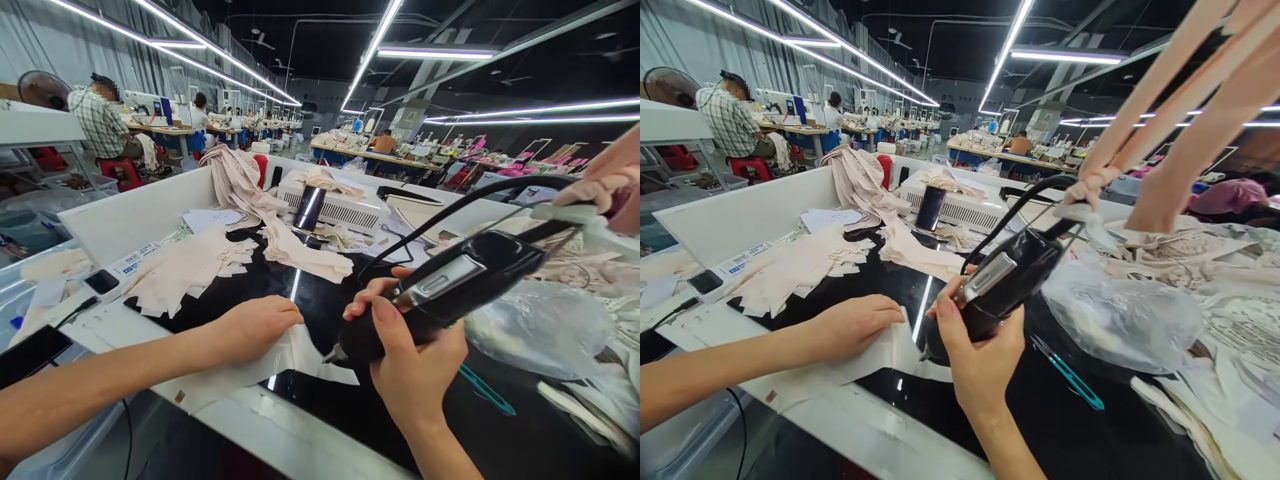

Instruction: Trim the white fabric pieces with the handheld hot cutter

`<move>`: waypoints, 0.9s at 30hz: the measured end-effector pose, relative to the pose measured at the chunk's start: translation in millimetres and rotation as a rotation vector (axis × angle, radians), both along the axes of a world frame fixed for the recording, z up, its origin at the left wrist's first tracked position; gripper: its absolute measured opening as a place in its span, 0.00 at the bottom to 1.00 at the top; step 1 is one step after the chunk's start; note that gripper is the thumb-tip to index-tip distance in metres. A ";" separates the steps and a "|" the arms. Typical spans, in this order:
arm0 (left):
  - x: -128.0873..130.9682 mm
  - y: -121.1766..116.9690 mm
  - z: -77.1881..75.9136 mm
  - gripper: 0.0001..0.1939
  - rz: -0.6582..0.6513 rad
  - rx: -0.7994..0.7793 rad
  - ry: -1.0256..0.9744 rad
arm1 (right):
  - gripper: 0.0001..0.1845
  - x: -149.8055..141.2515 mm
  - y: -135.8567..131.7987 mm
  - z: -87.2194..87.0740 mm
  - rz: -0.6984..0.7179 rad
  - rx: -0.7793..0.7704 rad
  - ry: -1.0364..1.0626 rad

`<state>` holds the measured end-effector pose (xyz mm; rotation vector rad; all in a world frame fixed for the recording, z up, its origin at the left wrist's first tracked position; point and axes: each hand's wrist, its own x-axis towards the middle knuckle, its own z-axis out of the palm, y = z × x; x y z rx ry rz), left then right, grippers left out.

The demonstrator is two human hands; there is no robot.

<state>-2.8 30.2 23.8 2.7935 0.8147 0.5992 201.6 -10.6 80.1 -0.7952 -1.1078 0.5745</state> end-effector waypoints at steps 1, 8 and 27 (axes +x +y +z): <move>5.1 2.9 -0.9 0.21 0.009 -0.010 0.003 | 0.24 1.6 0.1 -0.4 -0.005 -0.004 0.005; 15.0 10.3 -11.3 0.19 0.013 -0.043 0.068 | 0.22 12.6 -6.9 -5.0 -0.034 -0.020 -0.008; -9.0 6.7 -20.6 0.18 -0.092 0.054 -0.001 | 0.23 3.0 11.0 1.8 -0.019 -0.044 0.111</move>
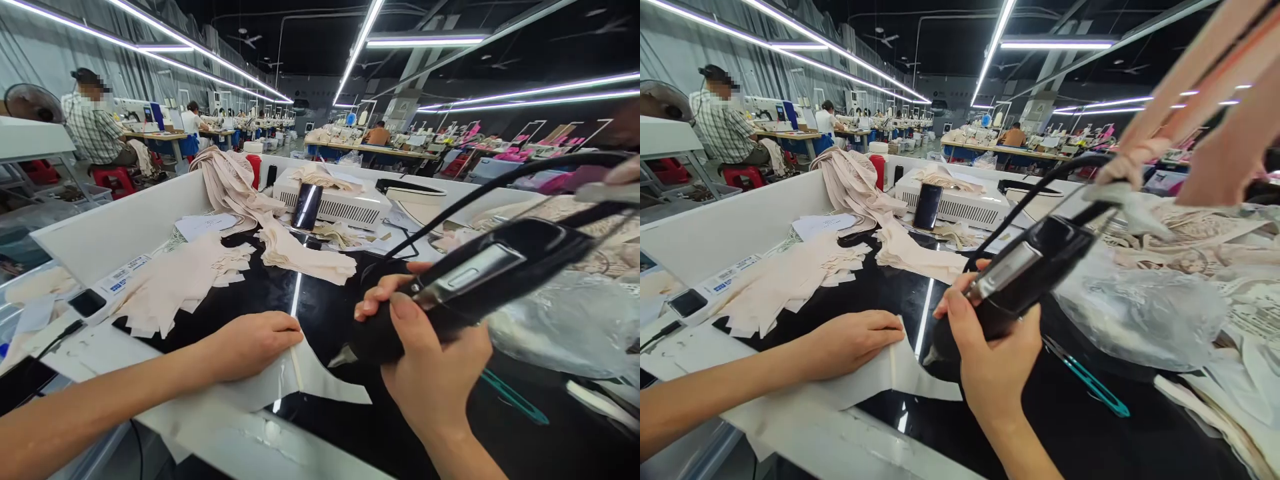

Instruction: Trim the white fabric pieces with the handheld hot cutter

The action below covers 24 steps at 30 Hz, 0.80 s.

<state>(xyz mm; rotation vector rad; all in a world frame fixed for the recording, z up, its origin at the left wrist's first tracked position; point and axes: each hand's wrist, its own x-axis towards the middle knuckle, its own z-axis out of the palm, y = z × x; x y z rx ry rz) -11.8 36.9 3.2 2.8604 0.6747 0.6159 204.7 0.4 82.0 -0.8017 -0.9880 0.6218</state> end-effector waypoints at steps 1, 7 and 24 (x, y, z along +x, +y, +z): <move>-0.2 -0.1 -0.7 0.18 -0.004 0.010 0.000 | 0.24 -3.4 5.4 0.9 0.008 -0.003 0.014; -1.5 -2.2 -0.9 0.18 -0.002 0.011 -0.006 | 0.21 -21.8 33.3 0.9 0.063 0.034 -0.009; -5.3 -6.2 -0.5 0.19 -0.003 0.080 -0.026 | 0.16 -31.4 49.5 -8.4 0.048 0.074 -0.008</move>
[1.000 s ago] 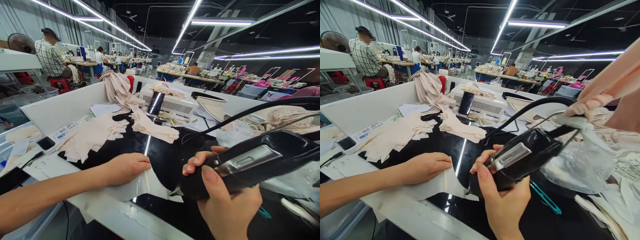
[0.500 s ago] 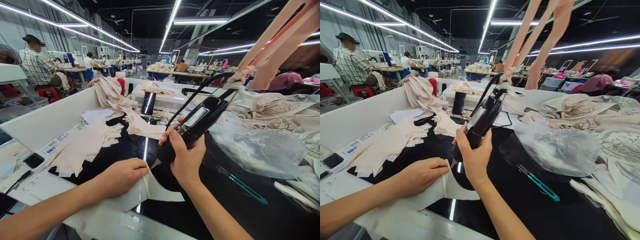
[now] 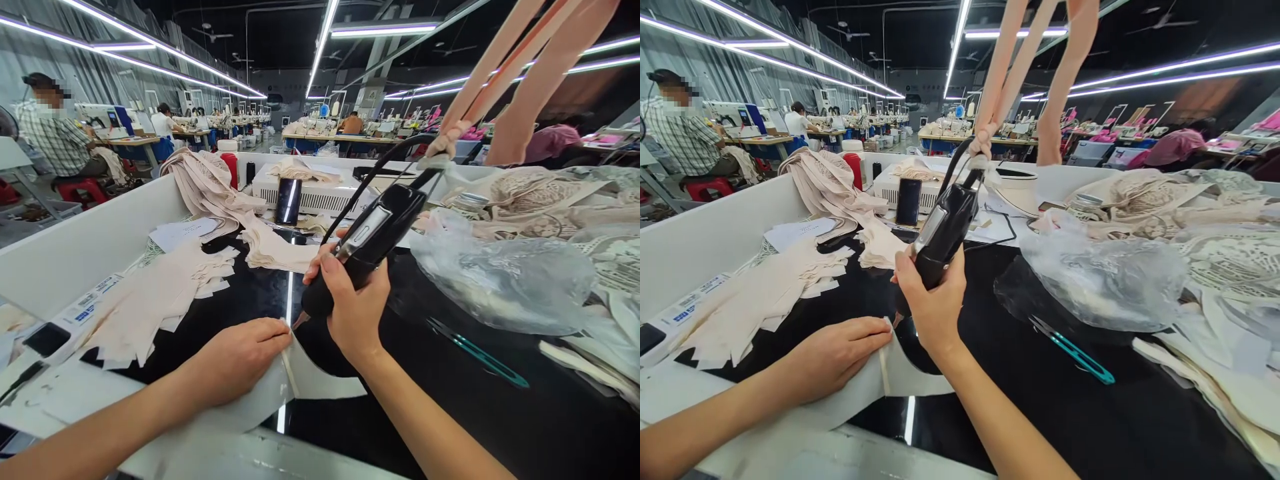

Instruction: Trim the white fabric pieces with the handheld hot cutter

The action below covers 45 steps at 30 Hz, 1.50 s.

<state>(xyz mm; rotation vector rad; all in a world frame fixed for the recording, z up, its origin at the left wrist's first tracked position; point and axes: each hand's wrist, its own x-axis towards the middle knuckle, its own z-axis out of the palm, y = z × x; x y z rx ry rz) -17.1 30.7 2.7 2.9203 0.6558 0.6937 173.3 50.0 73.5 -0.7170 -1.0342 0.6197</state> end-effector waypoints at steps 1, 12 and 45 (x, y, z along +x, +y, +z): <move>-0.1 -0.1 -0.1 0.19 -0.001 0.006 -0.006 | 0.16 -0.1 -0.2 0.0 0.000 0.003 0.001; 0.1 -0.2 1.7 0.18 0.009 0.036 -0.004 | 0.15 -2.9 -2.1 -3.1 -0.007 -0.022 -0.010; -6.9 9.9 0.8 0.17 -0.043 0.058 -0.017 | 0.14 11.8 -27.9 6.5 -0.040 0.005 -0.002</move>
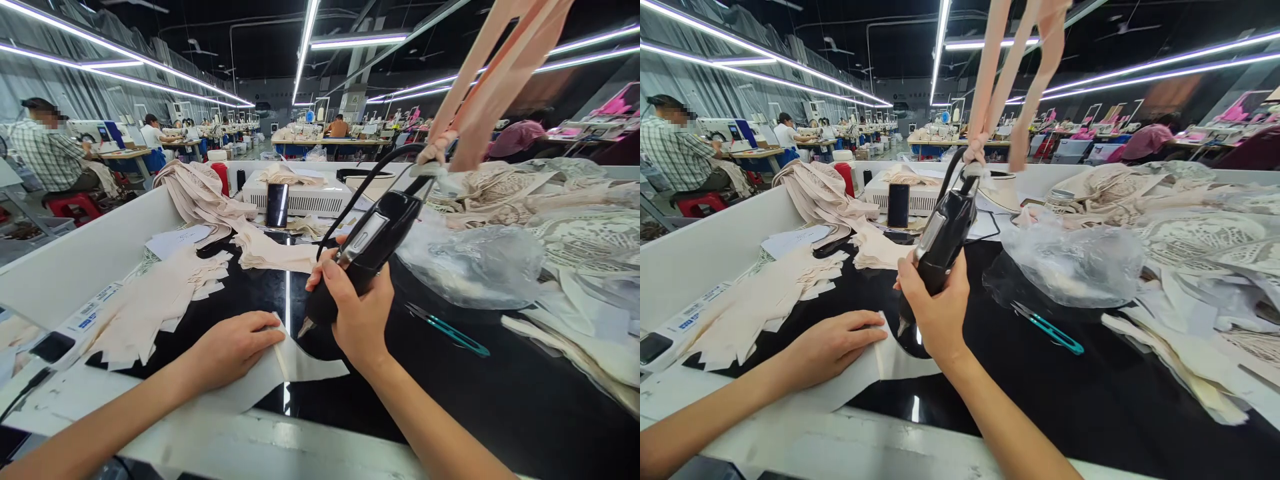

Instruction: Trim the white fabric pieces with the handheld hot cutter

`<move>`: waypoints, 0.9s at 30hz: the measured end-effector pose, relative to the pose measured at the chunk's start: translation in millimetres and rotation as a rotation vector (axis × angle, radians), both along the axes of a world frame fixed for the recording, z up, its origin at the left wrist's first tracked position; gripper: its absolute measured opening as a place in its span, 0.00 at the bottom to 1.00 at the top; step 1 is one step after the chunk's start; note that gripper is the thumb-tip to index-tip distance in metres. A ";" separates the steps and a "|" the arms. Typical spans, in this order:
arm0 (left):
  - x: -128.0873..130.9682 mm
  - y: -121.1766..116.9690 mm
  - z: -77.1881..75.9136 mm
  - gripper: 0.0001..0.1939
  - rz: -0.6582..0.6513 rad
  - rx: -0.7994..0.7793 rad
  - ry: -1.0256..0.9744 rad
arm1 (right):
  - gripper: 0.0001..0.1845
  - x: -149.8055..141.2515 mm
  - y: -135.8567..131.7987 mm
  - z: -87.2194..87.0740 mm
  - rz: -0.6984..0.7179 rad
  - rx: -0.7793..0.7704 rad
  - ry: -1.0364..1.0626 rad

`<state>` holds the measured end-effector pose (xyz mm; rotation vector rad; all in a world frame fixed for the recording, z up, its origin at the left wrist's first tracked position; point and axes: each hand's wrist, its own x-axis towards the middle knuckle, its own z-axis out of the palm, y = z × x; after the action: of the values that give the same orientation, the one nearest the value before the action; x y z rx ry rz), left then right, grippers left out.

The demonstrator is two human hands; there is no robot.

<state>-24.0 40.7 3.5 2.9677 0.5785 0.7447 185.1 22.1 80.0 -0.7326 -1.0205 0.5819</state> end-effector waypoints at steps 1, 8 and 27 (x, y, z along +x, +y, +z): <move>-0.1 0.6 2.6 0.17 -0.010 0.000 0.000 | 0.15 3.0 -2.6 1.1 -0.004 0.000 -0.001; 15.8 -10.7 18.5 0.15 -0.015 -0.116 -0.024 | 0.15 20.0 -22.4 -3.3 -0.043 -0.043 -0.058; 11.9 -24.8 8.5 0.16 -0.046 -0.192 -0.043 | 0.15 11.2 -21.4 -4.4 -0.047 -0.043 -0.013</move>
<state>-12.0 15.9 12.0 2.7729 0.5444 0.7046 196.3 0.6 75.7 -0.7972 -1.0028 0.5605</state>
